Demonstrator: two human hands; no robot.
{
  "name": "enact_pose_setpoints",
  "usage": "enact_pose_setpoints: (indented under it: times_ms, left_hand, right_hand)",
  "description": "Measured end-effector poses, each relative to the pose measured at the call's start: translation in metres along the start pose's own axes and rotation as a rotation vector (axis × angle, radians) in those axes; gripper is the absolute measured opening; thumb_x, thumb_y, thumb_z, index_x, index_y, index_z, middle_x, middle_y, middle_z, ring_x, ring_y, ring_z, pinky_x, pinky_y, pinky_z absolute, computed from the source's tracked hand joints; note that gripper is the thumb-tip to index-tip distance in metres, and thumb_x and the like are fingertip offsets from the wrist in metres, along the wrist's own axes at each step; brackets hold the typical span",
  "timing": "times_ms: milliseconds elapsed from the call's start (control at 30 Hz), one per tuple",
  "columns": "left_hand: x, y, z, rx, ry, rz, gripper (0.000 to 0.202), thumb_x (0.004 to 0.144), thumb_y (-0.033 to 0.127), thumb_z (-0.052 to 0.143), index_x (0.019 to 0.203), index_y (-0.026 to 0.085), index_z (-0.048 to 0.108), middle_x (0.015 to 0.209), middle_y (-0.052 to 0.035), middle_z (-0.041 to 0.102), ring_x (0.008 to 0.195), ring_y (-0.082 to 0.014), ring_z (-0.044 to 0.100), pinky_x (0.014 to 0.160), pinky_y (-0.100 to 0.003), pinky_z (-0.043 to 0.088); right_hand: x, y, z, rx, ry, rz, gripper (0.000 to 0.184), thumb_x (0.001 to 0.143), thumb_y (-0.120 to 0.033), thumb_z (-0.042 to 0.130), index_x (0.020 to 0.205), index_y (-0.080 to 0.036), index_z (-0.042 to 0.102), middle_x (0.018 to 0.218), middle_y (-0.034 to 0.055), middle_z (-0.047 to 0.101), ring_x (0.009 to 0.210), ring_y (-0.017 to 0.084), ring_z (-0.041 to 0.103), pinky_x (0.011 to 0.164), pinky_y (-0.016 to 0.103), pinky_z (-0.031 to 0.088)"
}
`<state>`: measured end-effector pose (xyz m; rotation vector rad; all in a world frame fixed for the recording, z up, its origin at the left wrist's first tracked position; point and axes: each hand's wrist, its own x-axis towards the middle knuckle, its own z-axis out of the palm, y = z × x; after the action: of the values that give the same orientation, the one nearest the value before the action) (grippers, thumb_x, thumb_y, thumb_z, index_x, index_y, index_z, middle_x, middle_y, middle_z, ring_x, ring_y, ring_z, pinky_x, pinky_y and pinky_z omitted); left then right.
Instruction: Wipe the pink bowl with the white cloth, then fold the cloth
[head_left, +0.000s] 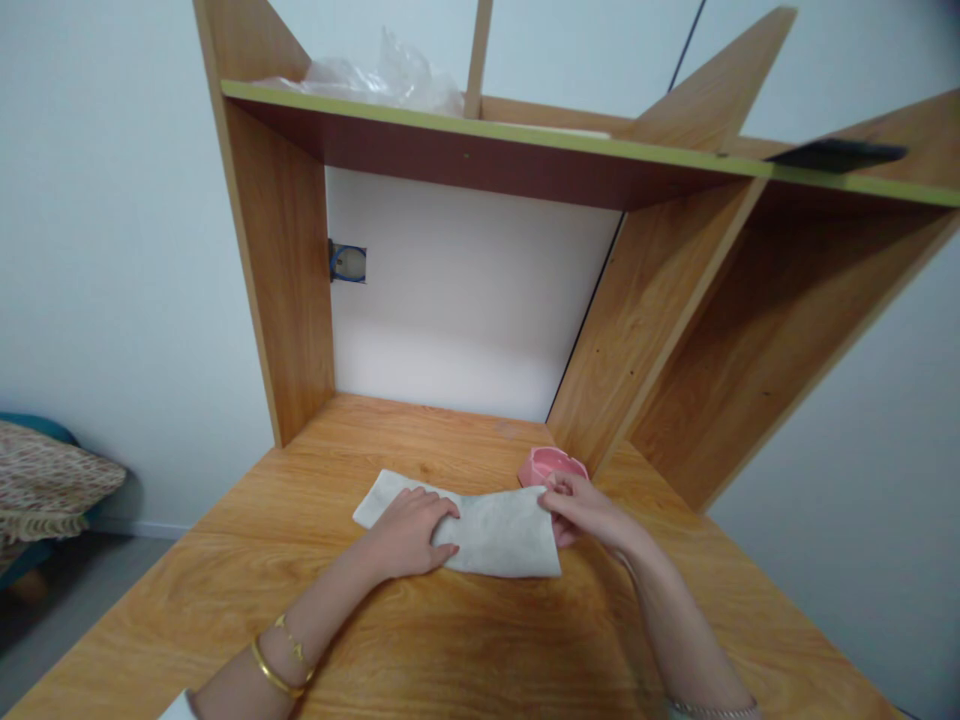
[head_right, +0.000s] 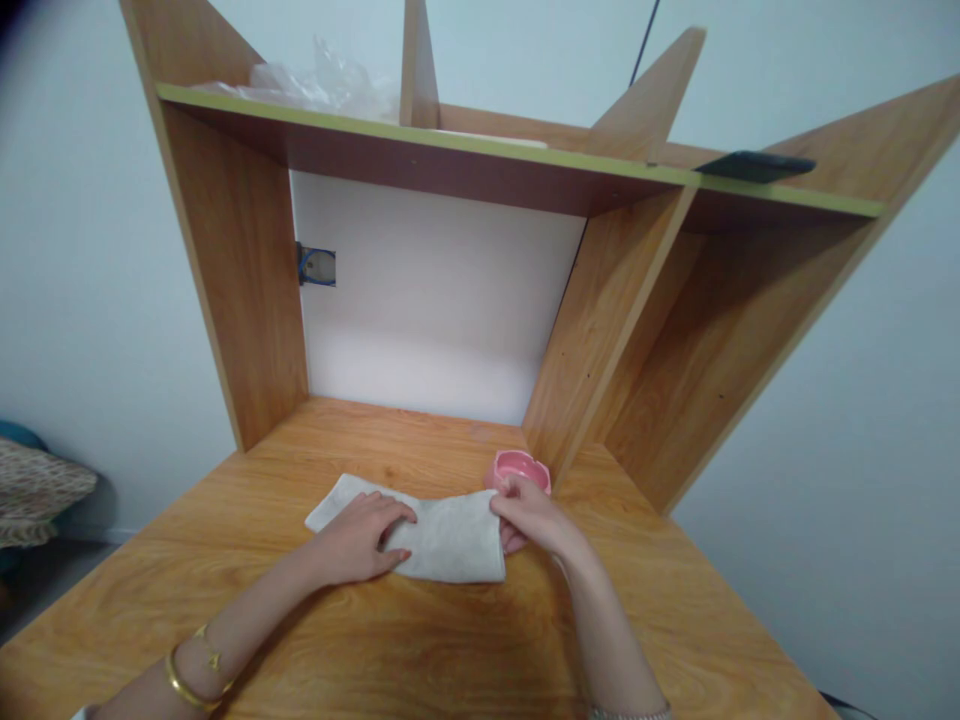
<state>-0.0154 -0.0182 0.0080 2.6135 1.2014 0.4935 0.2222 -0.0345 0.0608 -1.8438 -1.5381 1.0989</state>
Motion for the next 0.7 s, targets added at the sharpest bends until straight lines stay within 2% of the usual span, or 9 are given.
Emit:
enact_pose_setpoints:
  times_ms: [100, 167, 233, 300, 367, 467, 533, 600, 700]
  left_hand:
    - [0.0, 0.001, 0.001, -0.003, -0.005, -0.01, 0.031, 0.072, 0.034, 0.058, 0.101, 0.023, 0.055, 0.099, -0.0054, 0.06, 0.095, -0.025, 0.052, 0.084, -0.035, 0.035]
    - [0.0, 0.0, 0.0, -0.005, 0.01, -0.008, 0.029, 0.073, 0.034, 0.056, 0.1, 0.022, 0.055, 0.098, -0.0053, 0.06, 0.096, -0.0248, 0.051, 0.084, -0.035, 0.034]
    - [0.001, -0.003, -0.003, 0.001, 0.035, -0.006, 0.026, 0.076, 0.034, 0.054, 0.099, 0.022, 0.056, 0.097, -0.0051, 0.061, 0.095, -0.0243, 0.051, 0.083, -0.035, 0.035]
    - [0.002, -0.008, -0.004, 0.02, 0.051, -0.014, 0.025, 0.076, 0.033, 0.053, 0.098, 0.021, 0.056, 0.096, -0.0054, 0.061, 0.094, -0.0242, 0.051, 0.082, -0.035, 0.035]
    - [0.002, -0.011, -0.004, 0.037, 0.049, -0.025, 0.024, 0.075, 0.033, 0.055, 0.096, 0.021, 0.056, 0.096, -0.0058, 0.061, 0.093, -0.0248, 0.052, 0.082, -0.035, 0.035]
    - [0.003, -0.013, -0.003, 0.041, 0.033, -0.034, 0.024, 0.074, 0.033, 0.056, 0.094, 0.021, 0.057, 0.095, -0.0058, 0.061, 0.093, -0.0251, 0.052, 0.081, -0.036, 0.035]
    - [0.003, -0.012, -0.003, 0.036, 0.027, -0.039, 0.024, 0.074, 0.033, 0.057, 0.094, 0.021, 0.057, 0.095, -0.0058, 0.061, 0.093, -0.025, 0.052, 0.082, -0.036, 0.035]
    - [0.002, -0.01, -0.004, 0.029, 0.027, -0.04, 0.024, 0.073, 0.033, 0.057, 0.094, 0.021, 0.057, 0.094, -0.0058, 0.06, 0.094, -0.0249, 0.051, 0.082, -0.035, 0.035]
    - [0.001, -0.006, -0.003, 0.0, 0.033, -0.012, 0.026, 0.074, 0.033, 0.057, 0.097, 0.022, 0.056, 0.095, -0.0051, 0.06, 0.095, -0.024, 0.05, 0.084, -0.035, 0.034]
  right_hand:
    - [0.006, 0.012, -0.001, -0.251, 0.078, 0.058, 0.01, 0.066, -0.019, 0.049, 0.068, -0.021, 0.039, 0.046, -0.0055, 0.049, 0.042, 0.011, 0.051, 0.04, 0.019, 0.036]
    - [0.009, 0.025, 0.0, -0.409, 0.154, 0.039, 0.013, 0.065, -0.022, 0.054, 0.064, -0.02, 0.041, 0.047, -0.0046, 0.049, 0.043, 0.01, 0.048, 0.039, 0.018, 0.031]
    - [0.009, 0.038, 0.002, -0.457, 0.159, 0.033, 0.017, 0.067, -0.029, 0.055, 0.059, -0.019, 0.043, 0.046, -0.0031, 0.049, 0.043, 0.01, 0.046, 0.039, 0.019, 0.029]
    - [0.006, 0.047, 0.006, -0.429, 0.102, 0.057, 0.026, 0.071, -0.039, 0.052, 0.056, -0.019, 0.044, 0.042, -0.0027, 0.047, 0.039, 0.01, 0.045, 0.038, 0.021, 0.028]
    - [0.002, 0.05, 0.011, -0.378, 0.031, 0.063, 0.029, 0.072, -0.041, 0.051, 0.055, -0.019, 0.045, 0.038, -0.0034, 0.044, 0.036, 0.009, 0.042, 0.037, 0.021, 0.028]
    - [-0.002, 0.049, 0.017, -0.25, -0.042, -0.009, 0.016, 0.067, -0.029, 0.053, 0.057, -0.017, 0.051, 0.041, -0.0042, 0.046, 0.038, 0.008, 0.042, 0.038, 0.02, 0.028]
    - [-0.002, 0.045, 0.021, -0.14, -0.062, -0.076, 0.009, 0.064, -0.022, 0.051, 0.066, -0.015, 0.056, 0.05, -0.0031, 0.051, 0.043, 0.009, 0.045, 0.04, 0.019, 0.031]
    - [-0.002, 0.043, 0.022, -0.043, -0.058, -0.125, 0.018, 0.062, -0.018, 0.048, 0.077, -0.013, 0.058, 0.061, -0.0007, 0.057, 0.051, 0.011, 0.05, 0.043, 0.02, 0.035]
    - [-0.001, 0.043, 0.024, 0.063, -0.058, -0.167, 0.025, 0.061, -0.018, 0.047, 0.083, -0.014, 0.056, 0.073, 0.0018, 0.061, 0.062, 0.014, 0.055, 0.049, 0.021, 0.04]
